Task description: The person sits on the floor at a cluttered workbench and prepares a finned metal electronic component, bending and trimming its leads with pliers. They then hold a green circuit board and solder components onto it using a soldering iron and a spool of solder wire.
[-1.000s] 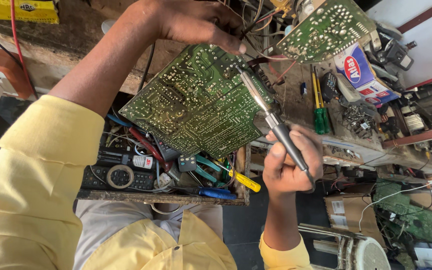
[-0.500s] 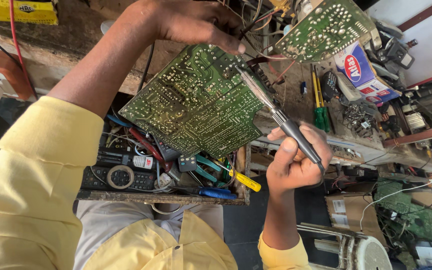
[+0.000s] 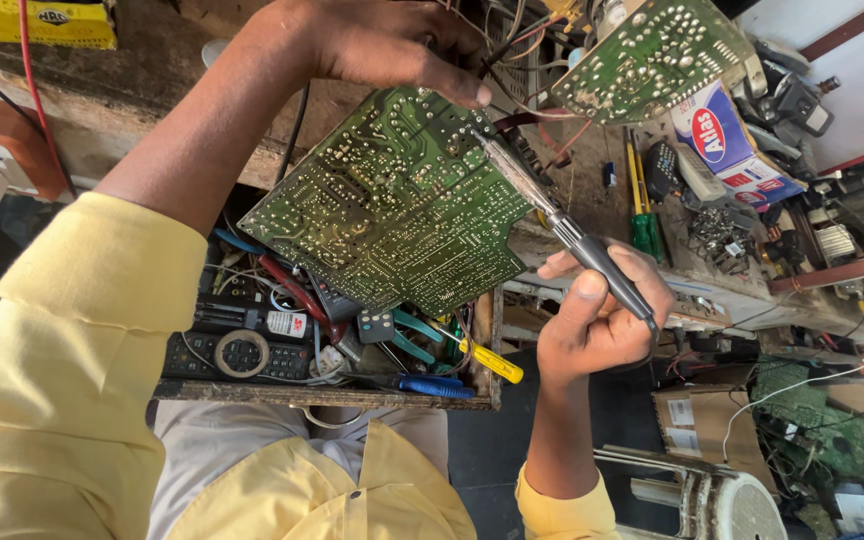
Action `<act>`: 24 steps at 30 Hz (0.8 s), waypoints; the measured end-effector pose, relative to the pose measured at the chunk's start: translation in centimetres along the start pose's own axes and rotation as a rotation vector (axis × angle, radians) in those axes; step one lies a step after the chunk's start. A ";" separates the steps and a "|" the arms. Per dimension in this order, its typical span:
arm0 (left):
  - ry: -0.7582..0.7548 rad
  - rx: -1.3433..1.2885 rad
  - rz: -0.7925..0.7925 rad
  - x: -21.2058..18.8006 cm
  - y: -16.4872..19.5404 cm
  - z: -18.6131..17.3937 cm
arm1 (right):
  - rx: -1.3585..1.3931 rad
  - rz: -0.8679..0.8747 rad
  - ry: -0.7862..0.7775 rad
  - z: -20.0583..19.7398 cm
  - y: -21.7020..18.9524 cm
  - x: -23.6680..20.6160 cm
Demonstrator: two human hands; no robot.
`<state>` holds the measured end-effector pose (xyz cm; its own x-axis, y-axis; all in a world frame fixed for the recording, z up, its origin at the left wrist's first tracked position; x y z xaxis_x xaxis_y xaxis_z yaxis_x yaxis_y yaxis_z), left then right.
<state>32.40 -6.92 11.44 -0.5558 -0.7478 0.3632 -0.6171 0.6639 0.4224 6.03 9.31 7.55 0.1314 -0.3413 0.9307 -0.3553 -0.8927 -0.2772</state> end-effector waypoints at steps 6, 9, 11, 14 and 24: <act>0.014 -0.039 -0.028 0.0 -0.1 0.3 | -0.009 -0.016 -0.032 -0.1 0.0 0.0; 0.018 -0.021 -0.032 0.0 0.0 0.2 | -0.077 -0.049 -0.057 -0.1 0.0 0.0; 0.026 -0.003 -0.023 0.0 0.2 0.1 | -0.088 -0.045 -0.042 -0.1 -0.1 -0.1; -0.028 -0.041 -0.012 -0.1 0.3 -0.1 | -0.060 -0.021 -0.008 -0.1 0.0 -0.3; -0.024 -0.107 0.010 -0.2 0.6 -0.3 | 0.008 0.016 0.012 -0.5 0.6 -0.5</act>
<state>32.28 -6.35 11.88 -0.5758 -0.7396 0.3485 -0.5493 0.6657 0.5051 5.29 9.10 7.04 0.1144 -0.3517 0.9291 -0.3500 -0.8895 -0.2937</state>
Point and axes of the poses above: each hand's wrist, its own x-axis towards the middle knuckle, its own z-axis out of the palm, y = z × x, the point moved 3 cm from there along x, towards the middle knuckle, and after that the axes turned 1 degree about -y, right-handed, at the moved point
